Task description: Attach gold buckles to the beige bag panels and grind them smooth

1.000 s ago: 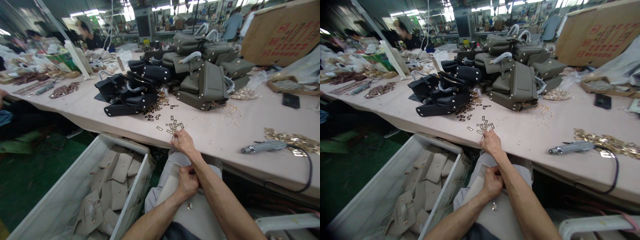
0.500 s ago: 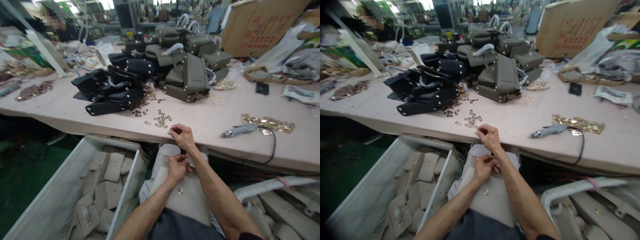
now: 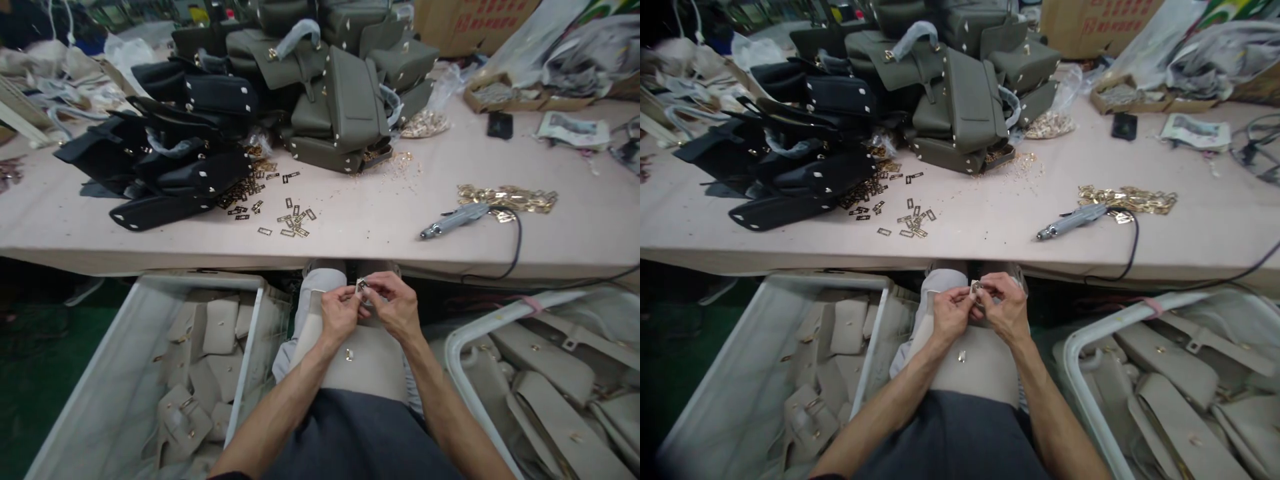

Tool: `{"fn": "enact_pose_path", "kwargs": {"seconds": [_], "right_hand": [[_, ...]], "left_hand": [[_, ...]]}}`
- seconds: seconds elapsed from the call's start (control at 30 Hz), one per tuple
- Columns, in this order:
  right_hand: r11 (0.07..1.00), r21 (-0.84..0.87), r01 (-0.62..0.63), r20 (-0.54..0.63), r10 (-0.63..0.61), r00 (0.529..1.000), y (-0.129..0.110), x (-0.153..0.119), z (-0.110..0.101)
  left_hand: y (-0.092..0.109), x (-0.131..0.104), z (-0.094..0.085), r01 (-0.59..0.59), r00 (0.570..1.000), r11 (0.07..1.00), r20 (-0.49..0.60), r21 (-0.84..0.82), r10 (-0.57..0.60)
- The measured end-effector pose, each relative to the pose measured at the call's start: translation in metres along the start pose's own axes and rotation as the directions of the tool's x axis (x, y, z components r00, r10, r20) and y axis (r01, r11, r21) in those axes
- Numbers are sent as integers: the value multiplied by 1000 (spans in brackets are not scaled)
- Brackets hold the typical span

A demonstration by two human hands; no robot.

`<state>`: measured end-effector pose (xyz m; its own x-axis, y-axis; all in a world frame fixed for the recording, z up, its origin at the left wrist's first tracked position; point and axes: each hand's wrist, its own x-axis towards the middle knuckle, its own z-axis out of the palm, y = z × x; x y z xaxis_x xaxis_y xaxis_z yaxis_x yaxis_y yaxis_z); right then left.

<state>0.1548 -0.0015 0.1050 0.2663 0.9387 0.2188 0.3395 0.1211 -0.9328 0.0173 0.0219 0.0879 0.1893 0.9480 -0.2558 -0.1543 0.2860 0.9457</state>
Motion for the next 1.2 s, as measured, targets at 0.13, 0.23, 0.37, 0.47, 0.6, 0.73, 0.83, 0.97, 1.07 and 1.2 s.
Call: {"fn": "enact_pose_path", "kwargs": {"seconds": [0.13,0.23,0.37,0.47,0.6,0.73,0.83,0.97,1.07,1.2], "right_hand": [[997,-77,-8,64,13,998,8,1,-3],[991,-122,47,99,-35,995,7,4,-8],[997,-67,-41,0,41,999,5,8,-15],[986,46,-158,-49,160,986,4,12,-18],[966,170,-193,-3,197,980,0,16,-14],[949,218,-226,37,224,974,1,16,-7],[949,214,-230,43,226,973,4,15,-3],[958,202,-204,26,203,979,6,14,-2],[965,174,-196,23,195,981,4,15,-2],[971,161,-175,20,174,985,3,15,0]], "left_hand": [[-2,1,4,-4,1000,1000,8,26,3],[-4,2,4,-17,1000,999,27,29,17],[-8,3,3,-38,998,999,44,25,37],[-10,3,2,-48,997,998,62,27,46],[-8,3,1,-46,993,999,110,16,44],[-5,2,0,-30,990,1000,140,4,29],[-5,1,-2,-28,987,1000,159,2,27],[-6,1,-5,-26,985,1000,170,-17,28],[-4,1,-6,-28,982,999,186,-40,35],[-3,1,-7,-23,979,998,199,-53,33]]}}
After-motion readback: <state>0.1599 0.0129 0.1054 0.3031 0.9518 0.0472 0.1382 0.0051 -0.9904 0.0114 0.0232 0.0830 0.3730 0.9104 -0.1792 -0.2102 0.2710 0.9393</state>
